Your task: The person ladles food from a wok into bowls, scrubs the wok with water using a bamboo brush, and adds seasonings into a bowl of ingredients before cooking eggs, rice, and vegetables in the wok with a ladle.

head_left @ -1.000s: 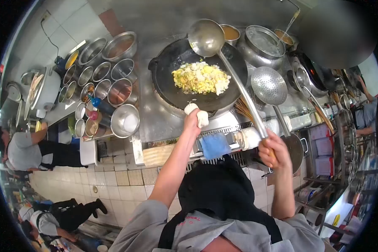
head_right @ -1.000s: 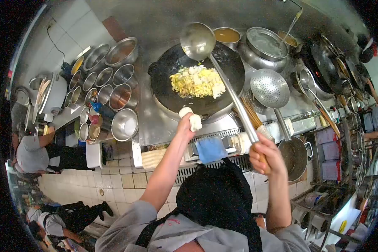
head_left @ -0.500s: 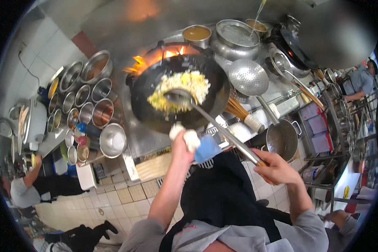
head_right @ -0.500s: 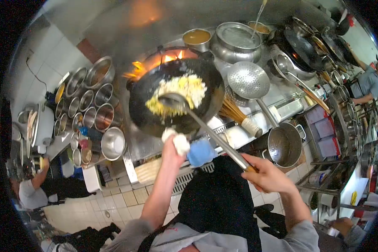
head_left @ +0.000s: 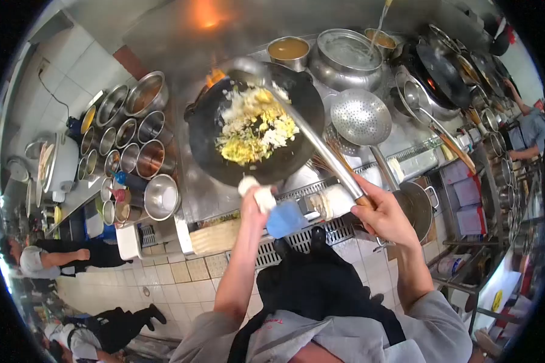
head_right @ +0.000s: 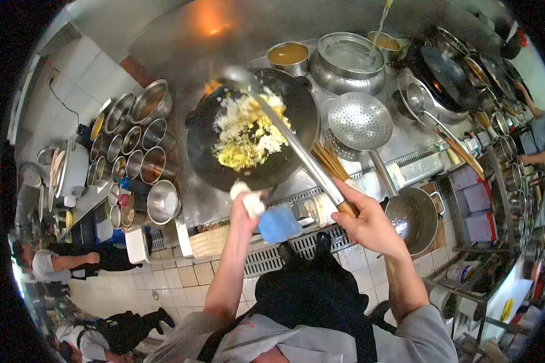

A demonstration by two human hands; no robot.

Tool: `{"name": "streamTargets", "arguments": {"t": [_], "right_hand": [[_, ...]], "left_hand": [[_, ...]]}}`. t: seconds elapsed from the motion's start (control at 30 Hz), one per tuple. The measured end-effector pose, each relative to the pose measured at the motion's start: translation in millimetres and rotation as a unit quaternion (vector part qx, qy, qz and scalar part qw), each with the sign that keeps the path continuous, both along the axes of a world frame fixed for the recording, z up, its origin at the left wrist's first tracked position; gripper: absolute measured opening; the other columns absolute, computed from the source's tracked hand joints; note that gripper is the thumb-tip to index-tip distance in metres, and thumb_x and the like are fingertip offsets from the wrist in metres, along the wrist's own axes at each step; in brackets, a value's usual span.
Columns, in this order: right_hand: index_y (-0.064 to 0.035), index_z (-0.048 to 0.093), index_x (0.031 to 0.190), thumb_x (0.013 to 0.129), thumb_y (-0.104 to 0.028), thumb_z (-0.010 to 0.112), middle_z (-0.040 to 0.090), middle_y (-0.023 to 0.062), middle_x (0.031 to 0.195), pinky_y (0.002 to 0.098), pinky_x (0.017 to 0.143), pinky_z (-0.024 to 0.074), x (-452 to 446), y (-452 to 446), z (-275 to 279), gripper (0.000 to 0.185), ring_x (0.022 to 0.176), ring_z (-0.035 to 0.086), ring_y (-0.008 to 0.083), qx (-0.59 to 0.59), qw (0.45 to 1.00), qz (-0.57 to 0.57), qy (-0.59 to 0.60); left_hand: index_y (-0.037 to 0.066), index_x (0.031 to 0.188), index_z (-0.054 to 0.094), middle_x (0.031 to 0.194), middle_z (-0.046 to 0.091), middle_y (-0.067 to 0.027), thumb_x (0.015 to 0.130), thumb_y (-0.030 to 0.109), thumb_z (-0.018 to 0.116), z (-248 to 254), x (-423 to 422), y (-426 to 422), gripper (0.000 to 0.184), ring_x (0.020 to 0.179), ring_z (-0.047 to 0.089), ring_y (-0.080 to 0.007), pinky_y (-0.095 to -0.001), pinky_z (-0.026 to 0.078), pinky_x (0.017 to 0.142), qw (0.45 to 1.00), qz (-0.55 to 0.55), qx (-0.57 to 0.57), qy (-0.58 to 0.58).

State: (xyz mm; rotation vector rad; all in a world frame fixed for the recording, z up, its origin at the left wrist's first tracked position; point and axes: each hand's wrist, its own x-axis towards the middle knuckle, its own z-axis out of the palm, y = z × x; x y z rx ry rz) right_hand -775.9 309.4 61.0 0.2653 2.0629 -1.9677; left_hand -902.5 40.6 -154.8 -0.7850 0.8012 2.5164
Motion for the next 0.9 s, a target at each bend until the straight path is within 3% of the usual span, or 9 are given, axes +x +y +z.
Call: {"name": "streamTargets", "arguments": {"t": [0.17, 0.3, 0.37, 0.47, 0.6, 0.7, 0.83, 0.87, 0.9], "right_hand": [[-0.0126, 0.027, 0.147, 0.091, -0.004, 0.051, 0.045, -0.0020, 0.062, 0.0228, 0.033, 0.0329, -14.8, 17.2, -7.3, 0.061, 0.040, 0.040, 0.0074, -0.177, 0.984, -0.009, -0.035], [-0.0144, 0.036, 0.138, 0.093, -0.011, 0.051, 0.044, 0.0020, 0.063, 0.0232, 0.028, 0.0286, -47.7, 19.5, -86.0, 0.048, 0.037, 0.038, 0.0087, -0.434, 0.879, -0.043, -0.193], [-0.0090, 0.025, 0.146, 0.093, -0.011, 0.052, 0.045, 0.0003, 0.060, 0.0243, 0.029, 0.0328, -74.6, 5.8, -101.1, 0.059, 0.038, 0.040, 0.0098, -0.276, 0.939, -0.032, -0.200], [-0.0069, 0.023, 0.146, 0.091, -0.011, 0.054, 0.046, 0.0003, 0.060, 0.0245, 0.029, 0.0327, -69.8, -5.4, -92.3, 0.063, 0.038, 0.042, 0.0098, 0.009, 0.997, 0.080, 0.016], [-0.0070, 0.027, 0.146, 0.090, -0.008, 0.053, 0.047, -0.0003, 0.060, 0.0238, 0.032, 0.0336, -77.7, 8.4, -90.1, 0.061, 0.038, 0.043, 0.0096, -0.290, 0.939, 0.050, -0.177], [-0.0061, 0.031, 0.144, 0.091, -0.007, 0.051, 0.047, 0.0001, 0.060, 0.0240, 0.036, 0.0352, -110.5, -0.7, -116.2, 0.056, 0.039, 0.043, 0.0097, -0.193, 0.966, 0.062, -0.161], [-0.0013, 0.034, 0.142, 0.086, -0.006, 0.052, 0.059, 0.0104, 0.069, 0.0274, 0.043, 0.0428, -63.6, 29.2, -94.9, 0.058, 0.044, 0.049, 0.0112, 0.130, 0.977, 0.128, 0.113], [0.0011, 0.034, 0.142, 0.083, -0.004, 0.053, 0.063, 0.0156, 0.077, 0.0295, 0.047, 0.0467, -50.6, 50.1, -37.0, 0.062, 0.049, 0.055, 0.0130, 0.109, 0.980, 0.168, -0.020], [0.0011, 0.034, 0.142, 0.083, -0.004, 0.053, 0.063, 0.0156, 0.077, 0.0295, 0.047, 0.0467, -55.3, 60.7, -33.5, 0.062, 0.049, 0.055, 0.0130, 0.118, 0.982, 0.146, -0.013]], "left_hand": [[0.011, 0.090, 0.054, 0.072, 0.060, -0.0055, 0.086, 0.015, 0.058, -27.7, -51.9, 7.1, 0.007, 0.062, 0.062, -0.0222, -0.0375, 0.055, 0.054, 1.000, -0.021, -0.014, 0.009], [0.013, 0.091, 0.055, 0.072, 0.058, -0.0037, 0.084, 0.030, 0.066, -1.9, -47.2, 15.3, 0.022, 0.059, 0.060, -0.0217, -0.0387, 0.056, 0.054, 0.996, -0.020, -0.085, -0.012], [0.014, 0.092, 0.055, 0.074, 0.059, -0.0037, 0.083, 0.037, 0.069, 6.7, -43.2, 18.8, 0.028, 0.059, 0.060, -0.0217, -0.0387, 0.056, 0.054, 0.996, -0.002, -0.085, -0.024], [0.015, 0.092, 0.055, 0.076, 0.060, -0.0031, 0.083, 0.041, 0.067, 7.4, -35.9, 17.3, 0.030, 0.063, 0.063, -0.0264, -0.0383, 0.054, 0.052, 0.994, 0.004, -0.104, -0.035], [0.017, 0.106, 0.051, 0.098, 0.056, -0.0070, 0.083, 0.042, 0.067, -5.0, -40.4, 10.6, 0.038, 0.087, 0.064, -0.0411, -0.0408, 0.053, 0.055, 0.996, 0.011, -0.089, -0.030], [0.015, 0.104, 0.051, 0.097, 0.058, -0.0080, 0.083, 0.041, 0.067, 1.6, -43.7, 6.0, 0.037, 0.086, 0.065, -0.0398, -0.0382, 0.048, 0.049, 0.996, -0.036, -0.071, -0.050], [0.015, 0.102, 0.054, 0.091, 0.064, -0.0085, 0.087, 0.033, 0.062, -29.3, -45.7, -1.5, 0.025, 0.076, 0.065, -0.0309, -0.0396, 0.050, 0.049, 0.998, -0.042, -0.045, 0.002], [0.015, 0.108, 0.054, 0.100, 0.063, -0.0109, 0.087, 0.034, 0.060, -21.9, -33.6, 18.1, 0.029, 0.081, 0.065, -0.0313, -0.0449, 0.052, 0.058, 0.999, 0.012, -0.043, 0.024], [0.015, 0.108, 0.054, 0.100, 0.063, -0.0109, 0.087, 0.034, 0.060, -19.5, -54.7, 37.3, 0.029, 0.081, 0.065, -0.0313, -0.0449, 0.052, 0.058, 0.999, -0.009, -0.034, 0.036]]}}
